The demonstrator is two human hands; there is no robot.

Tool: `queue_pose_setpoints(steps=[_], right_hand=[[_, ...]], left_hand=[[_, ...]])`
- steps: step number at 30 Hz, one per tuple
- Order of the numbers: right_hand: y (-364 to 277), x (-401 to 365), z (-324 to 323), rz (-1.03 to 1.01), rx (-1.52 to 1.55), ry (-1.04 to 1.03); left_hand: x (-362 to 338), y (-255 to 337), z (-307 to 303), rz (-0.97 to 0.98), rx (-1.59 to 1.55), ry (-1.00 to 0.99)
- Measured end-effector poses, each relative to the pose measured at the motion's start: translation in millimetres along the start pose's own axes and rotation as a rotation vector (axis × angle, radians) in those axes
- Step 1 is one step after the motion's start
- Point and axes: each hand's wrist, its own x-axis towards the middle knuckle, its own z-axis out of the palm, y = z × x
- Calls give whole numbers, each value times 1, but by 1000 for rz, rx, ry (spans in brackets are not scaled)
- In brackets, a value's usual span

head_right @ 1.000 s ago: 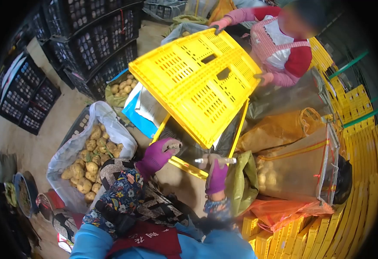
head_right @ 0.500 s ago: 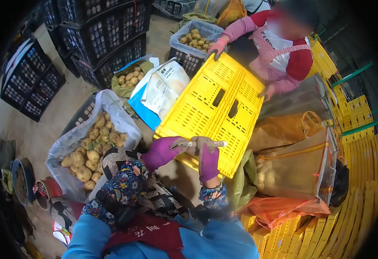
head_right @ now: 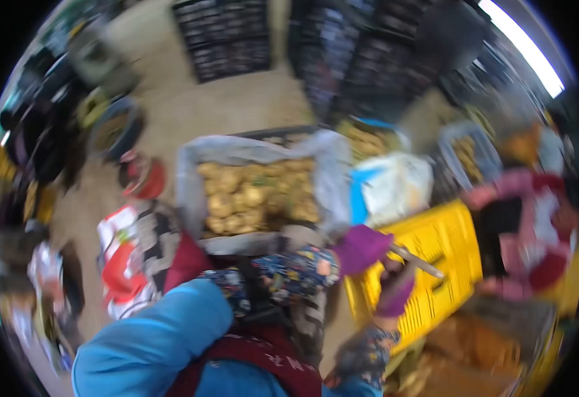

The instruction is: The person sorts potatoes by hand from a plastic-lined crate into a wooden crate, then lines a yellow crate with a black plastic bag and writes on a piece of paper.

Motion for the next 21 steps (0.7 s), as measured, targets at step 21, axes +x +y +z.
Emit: queue_pose_setpoints(steps=[21], right_hand=[[108,78,-191,151,-401,224]], left_hand=[[-583,-68,-435,-1292,943,1126]])
